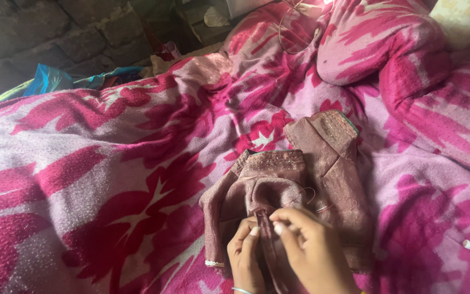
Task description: The person hand-sews a pinkish-brown blouse laid on a bed, using a needle and thread to stitch along the front opening. They repeatedly pull the thread through the fabric, smooth the garment with their hands, and continue stitching near the neckline.
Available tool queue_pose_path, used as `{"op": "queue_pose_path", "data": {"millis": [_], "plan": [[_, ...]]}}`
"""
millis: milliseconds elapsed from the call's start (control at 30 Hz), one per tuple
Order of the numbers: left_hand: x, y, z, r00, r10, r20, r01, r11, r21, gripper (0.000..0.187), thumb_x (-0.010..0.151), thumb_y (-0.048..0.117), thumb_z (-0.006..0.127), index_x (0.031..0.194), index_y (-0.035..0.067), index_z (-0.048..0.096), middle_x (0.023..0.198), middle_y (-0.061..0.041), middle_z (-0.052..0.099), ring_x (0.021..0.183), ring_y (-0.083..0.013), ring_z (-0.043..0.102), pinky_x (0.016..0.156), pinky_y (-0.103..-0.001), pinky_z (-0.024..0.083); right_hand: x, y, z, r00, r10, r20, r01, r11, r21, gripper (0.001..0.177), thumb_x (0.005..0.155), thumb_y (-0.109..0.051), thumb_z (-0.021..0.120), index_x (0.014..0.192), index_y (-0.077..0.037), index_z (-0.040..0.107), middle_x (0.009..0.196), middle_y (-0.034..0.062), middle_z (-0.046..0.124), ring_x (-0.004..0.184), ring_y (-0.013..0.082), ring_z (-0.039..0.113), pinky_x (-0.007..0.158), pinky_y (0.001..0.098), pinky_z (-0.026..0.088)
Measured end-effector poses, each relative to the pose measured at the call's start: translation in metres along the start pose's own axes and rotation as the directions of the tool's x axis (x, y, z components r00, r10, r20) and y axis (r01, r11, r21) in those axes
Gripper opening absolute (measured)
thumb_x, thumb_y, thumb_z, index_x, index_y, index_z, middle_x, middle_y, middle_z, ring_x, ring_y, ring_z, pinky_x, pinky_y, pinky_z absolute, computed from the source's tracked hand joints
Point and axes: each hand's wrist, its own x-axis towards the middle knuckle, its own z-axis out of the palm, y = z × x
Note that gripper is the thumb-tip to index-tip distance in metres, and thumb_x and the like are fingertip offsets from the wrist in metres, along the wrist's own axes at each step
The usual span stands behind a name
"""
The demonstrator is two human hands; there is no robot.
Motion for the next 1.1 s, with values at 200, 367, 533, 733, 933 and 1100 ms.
{"op": "queue_pose_path", "data": {"millis": [200, 367, 533, 733, 933, 1100], "plan": [[0.002, -0.002, -0.004, 0.998, -0.018, 0.062, 0.021, 0.999, -0.050, 0.024, 0.087, 0.007, 0.056, 0.097, -0.008, 0.072, 0.105, -0.012, 0.073, 0.095, -0.0164, 0.068, 0.089, -0.029, 0.052, 0.000, 0.010, 0.007, 0.971, 0.199, 0.135, -0.211, 0.974, 0.081, 0.043, 0.077, -0.005, 0.073, 0.120, -0.010, 0.070, 0.092, 0.0049, 0.078, 0.062, 0.0101, 0.067, 0.052, 0.0259, 0.054], [0.003, -0.011, 0.000, 0.993, 0.048, 0.105, -0.050, 0.999, 0.018, 0.013, 0.086, -0.002, 0.071, 0.097, -0.005, 0.066, 0.107, -0.009, 0.067, 0.094, -0.0161, 0.067, 0.084, -0.030, 0.055, -0.002, 0.024, 0.007, 0.978, 0.136, 0.159, -0.140, 0.990, 0.012, 0.038, 0.081, -0.009, 0.080, 0.118, -0.004, 0.070, 0.092, 0.0097, 0.078, 0.074, 0.0084, 0.074, 0.063, 0.0248, 0.057], [0.000, -0.012, 0.000, 0.999, -0.022, 0.047, 0.017, 0.994, 0.112, 0.012, 0.084, -0.005, 0.075, 0.092, -0.006, 0.065, 0.118, -0.005, 0.067, 0.091, -0.0130, 0.070, 0.064, -0.023, 0.055, -0.001, 0.052, 0.012, 0.935, 0.325, 0.139, -0.351, 0.900, 0.259, 0.028, 0.085, -0.002, 0.065, 0.112, -0.002, 0.072, 0.087, 0.0090, 0.082, 0.075, 0.0091, 0.074, 0.065, 0.0243, 0.058], [0.003, 0.002, 0.012, 0.992, -0.126, -0.019, 0.127, 0.991, 0.042, 0.017, 0.091, -0.001, 0.068, 0.108, -0.004, 0.067, 0.092, -0.011, 0.072, 0.072, -0.0128, 0.068, 0.055, -0.024, 0.053, 0.002, 0.091, 0.005, 0.894, 0.420, 0.154, -0.425, 0.690, 0.585, 0.034, 0.086, 0.010, 0.055, 0.117, 0.002, 0.065, 0.096, 0.0114, 0.078, 0.084, 0.0117, 0.070, 0.076, 0.0248, 0.054], [0.028, 0.064, 0.027, 0.996, 0.081, 0.037, -0.087, 0.969, 0.230, 0.026, 0.089, -0.007, 0.049, 0.107, 0.001, 0.066, 0.092, -0.009, 0.080, 0.066, -0.0101, 0.067, 0.053, -0.021, 0.051, 0.002, 0.097, -0.001, 0.857, 0.484, 0.177, -0.480, 0.624, 0.617, 0.056, 0.080, 0.018, 0.049, 0.129, -0.005, 0.063, 0.099, 0.0142, 0.077, 0.087, 0.0155, 0.069, 0.079, 0.0287, 0.053], [0.103, 0.106, 0.056, 0.900, 0.329, 0.286, -0.427, 0.540, 0.725, 0.029, 0.085, -0.003, 0.056, 0.106, 0.009, 0.073, 0.101, -0.010, 0.074, 0.076, -0.0237, 0.072, 0.068, -0.034, 0.057, 0.001, 0.087, -0.004, 0.839, 0.528, 0.133, -0.490, 0.626, 0.606, 0.063, 0.076, 0.021, 0.047, 0.128, -0.008, 0.068, 0.105, 0.0132, 0.078, 0.097, 0.0170, 0.070, 0.086, 0.0295, 0.053]]}}
